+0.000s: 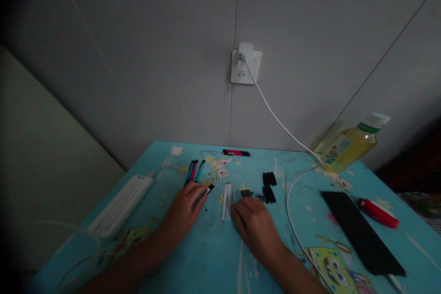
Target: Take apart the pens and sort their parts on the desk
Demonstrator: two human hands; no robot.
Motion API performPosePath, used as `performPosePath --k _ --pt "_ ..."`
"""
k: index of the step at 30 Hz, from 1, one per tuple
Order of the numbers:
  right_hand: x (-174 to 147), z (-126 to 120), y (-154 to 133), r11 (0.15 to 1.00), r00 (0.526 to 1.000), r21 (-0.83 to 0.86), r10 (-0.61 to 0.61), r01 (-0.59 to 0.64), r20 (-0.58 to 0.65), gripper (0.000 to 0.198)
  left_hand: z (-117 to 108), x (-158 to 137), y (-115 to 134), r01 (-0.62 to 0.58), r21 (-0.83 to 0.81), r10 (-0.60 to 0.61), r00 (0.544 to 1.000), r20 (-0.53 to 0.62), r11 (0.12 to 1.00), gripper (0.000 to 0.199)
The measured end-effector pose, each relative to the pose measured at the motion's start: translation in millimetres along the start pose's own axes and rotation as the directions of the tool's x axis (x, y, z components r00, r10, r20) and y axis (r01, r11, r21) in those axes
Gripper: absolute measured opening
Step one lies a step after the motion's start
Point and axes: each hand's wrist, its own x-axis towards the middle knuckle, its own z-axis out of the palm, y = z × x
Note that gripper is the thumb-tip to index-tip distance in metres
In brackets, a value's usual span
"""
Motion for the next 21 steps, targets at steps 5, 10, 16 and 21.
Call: performPosePath --k 5,10,16,21 --pt "47 -10 14 0.991 0.998 -0.121 0.058 -0.057 0.008 0.022 -4 0 12 -0.058 -0.223 0.052 0.998 -0.034 0.973 0.016" --pt "96 -3 21 0.984 0.994 -0.149 0.104 -0.097 0.039 0.025 -5 -6 23 -0.109 -0.349 0.125 0.992 0.024 0.931 0.014" --pt "113 15 26 0.982 0.986 -0.106 0.163 -0.158 0.044 0.017 2 -8 23 0.025 -0.511 -0.035 0.999 -0.010 0.859 0.013" --pt "99 8 28 0.978 0.978 0.024 0.208 -0.208 -0.008 0.022 6 -3 27 0.284 -0.848 -0.249 0.950 0.187 0.448 0.037"
